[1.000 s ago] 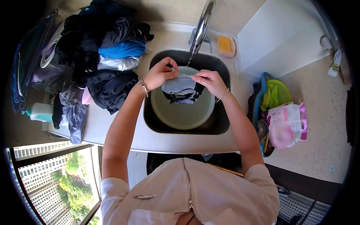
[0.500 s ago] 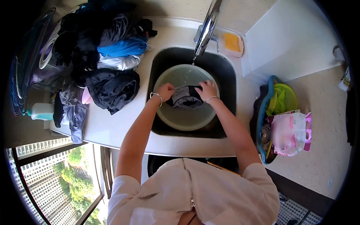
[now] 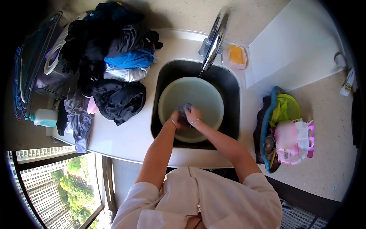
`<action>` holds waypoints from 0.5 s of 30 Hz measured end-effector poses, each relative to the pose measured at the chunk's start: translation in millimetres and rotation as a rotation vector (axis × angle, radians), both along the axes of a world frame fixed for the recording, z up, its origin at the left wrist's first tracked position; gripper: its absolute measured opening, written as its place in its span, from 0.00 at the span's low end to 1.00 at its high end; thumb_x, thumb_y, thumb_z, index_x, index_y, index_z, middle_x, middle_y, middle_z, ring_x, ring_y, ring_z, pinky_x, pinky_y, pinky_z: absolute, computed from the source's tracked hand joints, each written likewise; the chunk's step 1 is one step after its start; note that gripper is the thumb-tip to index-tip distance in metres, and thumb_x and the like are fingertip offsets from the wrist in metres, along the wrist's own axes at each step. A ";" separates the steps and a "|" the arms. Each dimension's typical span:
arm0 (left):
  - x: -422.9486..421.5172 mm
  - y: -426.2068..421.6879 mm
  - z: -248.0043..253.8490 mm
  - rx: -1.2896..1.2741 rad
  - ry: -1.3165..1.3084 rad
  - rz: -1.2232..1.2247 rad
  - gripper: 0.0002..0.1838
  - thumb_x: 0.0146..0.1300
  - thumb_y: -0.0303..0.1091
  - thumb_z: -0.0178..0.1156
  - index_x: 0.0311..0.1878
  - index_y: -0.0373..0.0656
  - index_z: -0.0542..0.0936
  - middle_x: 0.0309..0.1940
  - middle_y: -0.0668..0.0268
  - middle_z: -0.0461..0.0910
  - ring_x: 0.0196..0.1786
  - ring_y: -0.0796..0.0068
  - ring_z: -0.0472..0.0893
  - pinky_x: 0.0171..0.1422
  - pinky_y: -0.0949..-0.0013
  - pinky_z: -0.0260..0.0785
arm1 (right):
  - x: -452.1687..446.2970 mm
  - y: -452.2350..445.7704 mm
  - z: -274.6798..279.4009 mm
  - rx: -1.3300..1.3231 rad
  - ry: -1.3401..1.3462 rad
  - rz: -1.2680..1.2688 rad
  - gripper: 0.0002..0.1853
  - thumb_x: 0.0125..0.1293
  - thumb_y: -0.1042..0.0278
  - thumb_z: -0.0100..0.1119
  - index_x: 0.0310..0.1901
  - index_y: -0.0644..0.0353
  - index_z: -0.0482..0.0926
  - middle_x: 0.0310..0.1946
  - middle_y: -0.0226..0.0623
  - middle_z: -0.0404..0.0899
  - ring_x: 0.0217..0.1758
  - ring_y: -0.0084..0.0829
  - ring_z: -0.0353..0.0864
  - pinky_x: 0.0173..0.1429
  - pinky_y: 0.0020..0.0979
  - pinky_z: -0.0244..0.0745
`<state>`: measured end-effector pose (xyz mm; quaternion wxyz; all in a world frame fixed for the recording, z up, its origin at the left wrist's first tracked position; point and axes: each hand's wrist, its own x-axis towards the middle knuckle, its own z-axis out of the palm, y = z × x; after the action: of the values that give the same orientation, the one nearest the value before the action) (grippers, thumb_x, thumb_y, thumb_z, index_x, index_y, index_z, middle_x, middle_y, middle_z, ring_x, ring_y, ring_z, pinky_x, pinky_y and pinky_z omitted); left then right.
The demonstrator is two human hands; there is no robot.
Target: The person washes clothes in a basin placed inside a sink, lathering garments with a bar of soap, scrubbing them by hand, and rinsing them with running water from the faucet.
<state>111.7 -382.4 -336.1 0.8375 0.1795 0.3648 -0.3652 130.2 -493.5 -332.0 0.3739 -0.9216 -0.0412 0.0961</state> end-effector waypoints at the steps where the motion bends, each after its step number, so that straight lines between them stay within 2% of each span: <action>1: -6.5 -5.0 -2.7 -0.004 -0.004 -0.008 0.24 0.64 0.50 0.43 0.55 0.45 0.73 0.52 0.56 0.74 0.54 0.58 0.72 0.62 0.59 0.60 | -11.0 10.8 31.3 0.052 0.043 0.095 0.20 0.61 0.54 0.52 0.23 0.64 0.78 0.23 0.53 0.76 0.30 0.53 0.77 0.39 0.46 0.71; 2: -15.2 -10.9 -9.1 0.218 -0.418 0.194 0.25 0.64 0.52 0.42 0.56 0.45 0.71 0.55 0.58 0.72 0.57 0.60 0.70 0.64 0.60 0.58 | -25.7 18.3 59.6 -0.009 -0.031 0.202 0.21 0.61 0.53 0.52 0.19 0.63 0.76 0.20 0.49 0.76 0.28 0.51 0.76 0.37 0.46 0.70; 3: -17.2 -14.5 -17.0 0.322 -0.631 0.286 0.26 0.65 0.52 0.41 0.57 0.45 0.70 0.56 0.58 0.70 0.58 0.61 0.69 0.65 0.60 0.57 | -39.7 23.4 76.0 -0.071 -0.103 0.312 0.23 0.61 0.53 0.53 0.16 0.62 0.74 0.18 0.46 0.75 0.25 0.49 0.76 0.35 0.45 0.70; 4: -19.3 -18.1 -25.0 0.429 -0.829 0.396 0.26 0.65 0.53 0.41 0.58 0.45 0.69 0.57 0.59 0.69 0.59 0.61 0.68 0.65 0.61 0.57 | -50.9 26.3 77.1 -0.052 -0.291 0.373 0.22 0.61 0.54 0.53 0.15 0.61 0.74 0.17 0.43 0.75 0.23 0.46 0.76 0.33 0.43 0.70; 5: -17.0 -17.6 -37.4 0.505 -0.892 0.321 0.26 0.65 0.52 0.40 0.58 0.44 0.69 0.58 0.59 0.68 0.59 0.62 0.67 0.65 0.61 0.56 | -58.0 29.0 76.6 -0.032 -0.483 0.436 0.22 0.61 0.55 0.54 0.13 0.59 0.74 0.17 0.40 0.75 0.21 0.44 0.76 0.30 0.41 0.70; 6: -13.5 -14.7 -49.3 0.583 -0.956 0.244 0.26 0.65 0.51 0.40 0.58 0.44 0.68 0.58 0.60 0.68 0.59 0.63 0.67 0.65 0.61 0.56 | -60.3 32.1 74.6 -0.009 -0.520 0.400 0.20 0.58 0.59 0.57 0.11 0.57 0.73 0.15 0.36 0.74 0.18 0.39 0.75 0.25 0.37 0.70; 7: -11.7 -10.7 -53.1 0.663 -1.016 0.165 0.25 0.65 0.51 0.40 0.58 0.44 0.68 0.58 0.61 0.67 0.60 0.63 0.67 0.65 0.61 0.56 | -57.0 31.2 71.6 -0.011 -0.522 0.399 0.20 0.58 0.59 0.57 0.11 0.57 0.73 0.15 0.36 0.74 0.18 0.39 0.75 0.25 0.37 0.70; 10: -8.8 -12.8 -57.5 0.616 -0.815 0.092 0.23 0.66 0.48 0.39 0.55 0.44 0.69 0.55 0.61 0.70 0.57 0.64 0.69 0.64 0.61 0.59 | -32.9 26.0 64.7 -0.108 -0.784 0.378 0.17 0.53 0.65 0.60 0.10 0.55 0.72 0.13 0.34 0.71 0.15 0.35 0.73 0.18 0.34 0.66; 15: 6.5 -2.9 -25.7 0.233 -0.190 0.135 0.19 0.66 0.44 0.39 0.51 0.44 0.71 0.50 0.62 0.74 0.51 0.64 0.73 0.61 0.61 0.62 | -18.7 28.1 56.4 -0.130 -0.813 0.427 0.17 0.54 0.65 0.59 0.10 0.56 0.72 0.12 0.34 0.70 0.15 0.35 0.72 0.19 0.35 0.68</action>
<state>118.2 -385.3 -361.8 0.8644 0.2842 0.3349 -0.2449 111.5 -465.4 -275.6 0.2404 -0.8769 -0.3674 -0.1958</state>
